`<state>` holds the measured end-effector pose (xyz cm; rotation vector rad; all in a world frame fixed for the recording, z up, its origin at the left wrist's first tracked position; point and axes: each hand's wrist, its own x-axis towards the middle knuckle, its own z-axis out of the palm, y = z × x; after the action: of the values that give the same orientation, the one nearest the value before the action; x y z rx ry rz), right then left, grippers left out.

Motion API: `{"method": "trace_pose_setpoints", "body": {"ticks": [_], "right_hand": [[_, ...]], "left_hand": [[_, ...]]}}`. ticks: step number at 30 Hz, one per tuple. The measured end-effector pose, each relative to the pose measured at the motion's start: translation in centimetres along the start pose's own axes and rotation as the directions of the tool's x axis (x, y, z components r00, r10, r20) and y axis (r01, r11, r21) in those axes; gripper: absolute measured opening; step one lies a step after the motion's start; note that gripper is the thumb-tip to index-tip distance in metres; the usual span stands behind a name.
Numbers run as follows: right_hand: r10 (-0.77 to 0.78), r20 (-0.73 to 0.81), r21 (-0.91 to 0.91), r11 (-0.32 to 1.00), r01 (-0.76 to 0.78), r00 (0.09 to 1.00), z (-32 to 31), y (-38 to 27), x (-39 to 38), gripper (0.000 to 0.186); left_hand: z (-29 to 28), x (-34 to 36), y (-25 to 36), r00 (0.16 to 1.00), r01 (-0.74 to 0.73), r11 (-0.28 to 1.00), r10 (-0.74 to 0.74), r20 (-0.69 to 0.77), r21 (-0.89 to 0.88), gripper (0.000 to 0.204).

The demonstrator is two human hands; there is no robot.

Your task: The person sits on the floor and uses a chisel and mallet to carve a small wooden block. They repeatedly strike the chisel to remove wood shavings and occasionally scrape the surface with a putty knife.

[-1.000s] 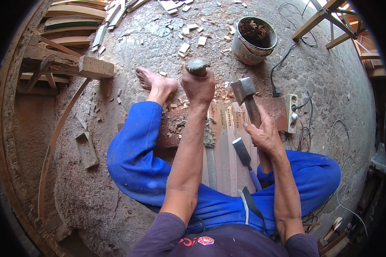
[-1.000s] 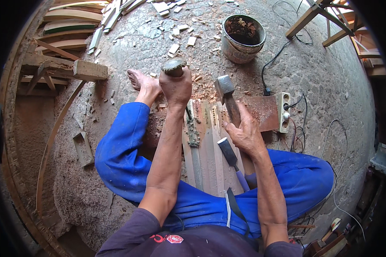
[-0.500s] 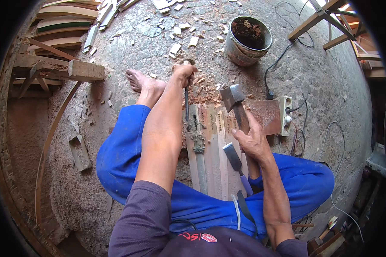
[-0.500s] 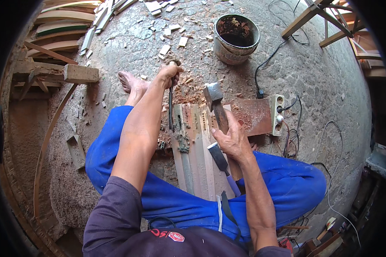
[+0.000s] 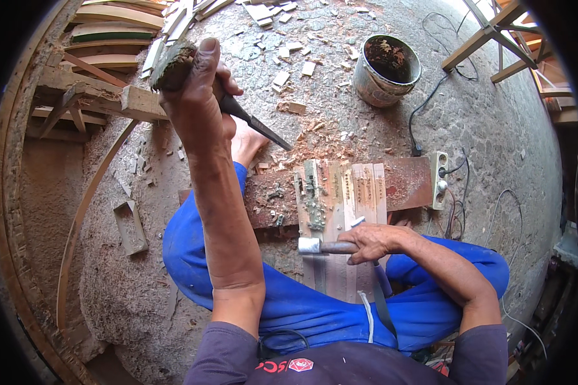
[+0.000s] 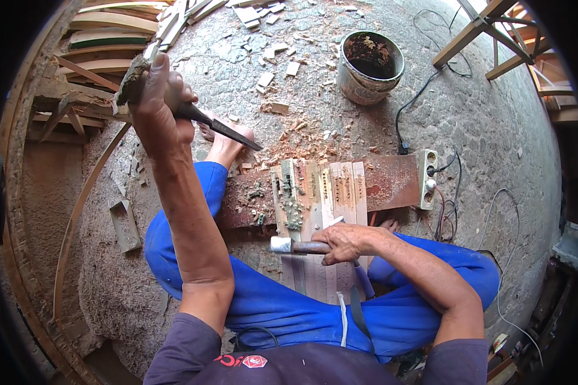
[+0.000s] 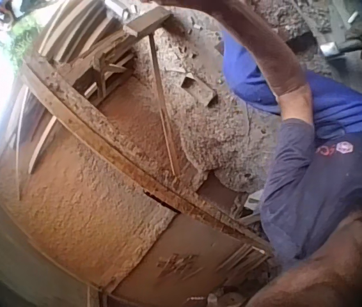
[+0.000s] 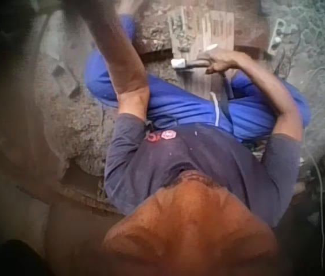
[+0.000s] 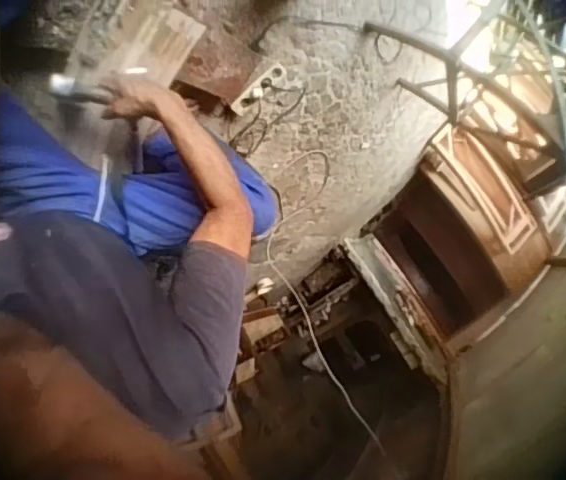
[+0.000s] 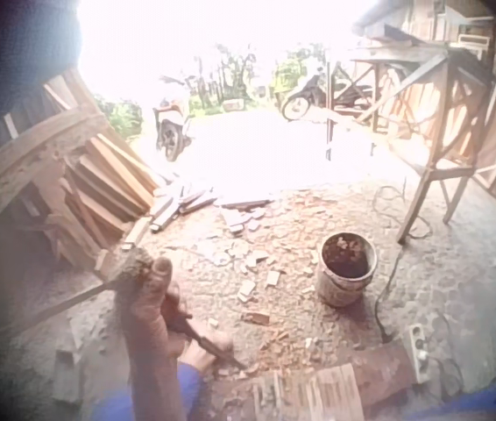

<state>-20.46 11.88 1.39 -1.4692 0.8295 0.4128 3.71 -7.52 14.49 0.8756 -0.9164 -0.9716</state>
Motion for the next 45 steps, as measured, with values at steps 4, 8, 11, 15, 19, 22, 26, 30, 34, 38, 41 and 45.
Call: {"method": "trace_pose_setpoints", "body": {"ticks": [4,8,11,15,19,22,26,30,34,38,41,45], "right_hand": [[-0.085,-0.081,-0.117,0.99,0.075,0.993,-4.5,1.0,0.4,0.041],[0.091,-0.806,-0.029,0.981,-0.194,0.585,-11.2,1.9,1.6,0.048],[0.159,-0.962,0.197,0.967,0.16,0.221,-12.1,1.0,0.5,0.053],[0.148,-0.935,0.225,0.95,0.215,0.322,-7.5,0.9,-2.7,0.054],[0.193,-0.926,0.318,0.863,0.393,0.326,-3.6,-1.1,-5.0,0.051],[0.142,-0.96,0.24,0.863,0.444,0.243,-2.7,-1.5,-6.7,0.049],[0.096,-0.978,0.16,0.917,0.365,0.186,-0.9,-1.9,-9.0,0.053],[0.188,-0.915,0.392,0.617,0.683,0.356,2.0,-1.5,-10.5,0.052],[0.235,-0.927,0.362,0.353,0.863,0.293,2.2,-2.3,-8.4,0.054],[0.166,-0.89,0.454,0.395,0.798,0.424,2.2,-3.9,-8.9,0.055],[0.155,-0.876,0.478,0.402,0.781,0.457,2.2,-5.3,-8.9,0.054],[0.098,-0.888,0.445,0.432,0.784,0.45,2.0,-6.6,-8.3,0.054]], "left_hand": [[-2.1,-2.4,0.9,1.0,0.007,1.0,-0.007,0.008,0.005,0.02],[-2.6,-4.7,0.2,0.997,0.08,0.997,-0.08,-0.019,0.011,0.018],[-1.9,-6.7,-0.4,0.989,0.145,0.986,-0.145,0.008,-0.082,0.013],[-1.9,-8.5,-2.6,0.987,0.151,0.988,-0.149,0.055,-0.037,0.022],[1.3,-11.3,-2.6,0.917,-0.024,0.956,-0.095,0.388,0.292,0.024],[5.4,-13.8,-3.2,0.89,0.024,0.994,-0.071,0.45,0.109,0.024],[6.2,-14.0,-3.7,0.905,-0.08,0.974,-0.019,0.424,0.214,0.026],[3.8,-12.4,-3.6,0.895,0.1,0.989,-0.135,0.425,0.105,0.03],[2.5,-12.6,-2.6,0.895,-0.028,0.953,-0.11,0.431,0.301,0.036],[1.5,-13.2,-4.5,0.962,-0.001,0.987,-0.044,0.271,0.162,0.052],[-0.1,-12.5,-5.2,0.895,0.179,0.97,-0.23,0.382,0.164,0.05],[-1.2,-13.8,-6.2,0.941,0.027,0.953,-0.125,0.314,0.301,0.033]]}}
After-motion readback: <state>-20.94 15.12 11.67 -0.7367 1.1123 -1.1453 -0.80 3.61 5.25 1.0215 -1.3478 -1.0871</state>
